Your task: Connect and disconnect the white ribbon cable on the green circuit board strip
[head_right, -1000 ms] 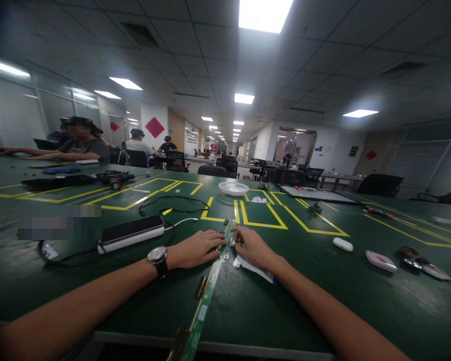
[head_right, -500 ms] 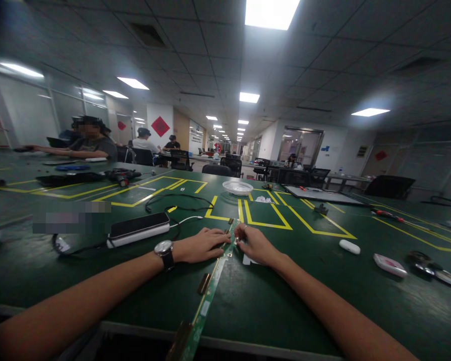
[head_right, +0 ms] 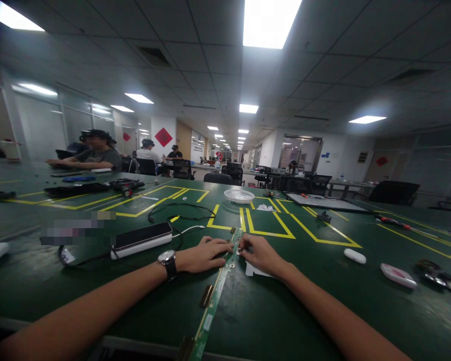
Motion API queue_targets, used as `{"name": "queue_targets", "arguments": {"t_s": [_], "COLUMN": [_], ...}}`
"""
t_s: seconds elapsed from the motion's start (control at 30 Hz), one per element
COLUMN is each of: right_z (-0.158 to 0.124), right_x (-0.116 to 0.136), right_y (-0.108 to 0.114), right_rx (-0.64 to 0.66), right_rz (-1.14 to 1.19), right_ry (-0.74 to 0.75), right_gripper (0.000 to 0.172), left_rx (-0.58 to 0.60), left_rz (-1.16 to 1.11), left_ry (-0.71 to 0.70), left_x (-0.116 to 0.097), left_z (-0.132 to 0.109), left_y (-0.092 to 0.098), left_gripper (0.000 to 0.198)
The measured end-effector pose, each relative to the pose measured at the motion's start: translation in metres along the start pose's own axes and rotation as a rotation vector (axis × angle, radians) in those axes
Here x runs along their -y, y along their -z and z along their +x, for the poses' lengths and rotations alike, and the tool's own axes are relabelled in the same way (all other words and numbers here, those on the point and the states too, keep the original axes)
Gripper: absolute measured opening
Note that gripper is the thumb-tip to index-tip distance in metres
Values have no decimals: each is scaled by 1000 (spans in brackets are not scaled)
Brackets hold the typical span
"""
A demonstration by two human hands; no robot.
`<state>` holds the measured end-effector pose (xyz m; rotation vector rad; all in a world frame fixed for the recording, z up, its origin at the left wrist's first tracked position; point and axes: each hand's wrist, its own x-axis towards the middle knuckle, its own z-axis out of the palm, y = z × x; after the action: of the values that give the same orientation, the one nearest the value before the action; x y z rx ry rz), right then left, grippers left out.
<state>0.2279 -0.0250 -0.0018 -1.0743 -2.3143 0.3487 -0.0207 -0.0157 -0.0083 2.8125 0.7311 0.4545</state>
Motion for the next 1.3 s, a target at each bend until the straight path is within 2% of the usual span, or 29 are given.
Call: {"name": "queue_targets", "arguments": {"t_s": [0.13, 0.43, 0.57, 0.67, 0.77, 0.87, 0.93, 1.03, 1.13, 1.2, 1.3], "right_z": [-1, 0, 0, 0, 3, 6, 7, 6, -1, -5, -10], "right_x": [-2, -9, -11, -7, -1, 2, -3, -22, -45, -56, -63], "right_y": [-2, -6, 2, 10, 10, 4, 2, 9, 24, 32, 36], "right_rx": [6, -8, 20, -32, -26, 143, 186, 127, 40, 2, -8], "right_rz": [-10, 44, 88, 74, -8, -59, -114, -262, -499, -632, -714], "right_ry": [-6, -10, 6, 44, 144, 249, 250, 107, -216, -419, -550], "right_gripper": [4, 15, 12, 7, 21, 41, 46, 42, 33, 33, 37], "left_rx": [13, 47, 50, 19, -66, -168, -203, -233, -235, -229, -214], "left_rz": [8, -11, -50, -127, -195, -217, -208, -162, -121, -94, -50], "left_ry": [2, 16, 36, 63, 112, 150, 158, 161, 153, 152, 132], "left_x": [2, 2, 3, 7, 11, 16, 17, 16, 12, 10, 10], "left_z": [1, 2, 3, 3, 3, 2, 1, 0, -1, -1, -2], "left_y": [-1, 2, 3, 2, 2, 4, 5, 6, 8, 9, 9], "left_gripper": [37, 38, 41, 47, 45, 43, 42, 40, 38, 38, 37]}}
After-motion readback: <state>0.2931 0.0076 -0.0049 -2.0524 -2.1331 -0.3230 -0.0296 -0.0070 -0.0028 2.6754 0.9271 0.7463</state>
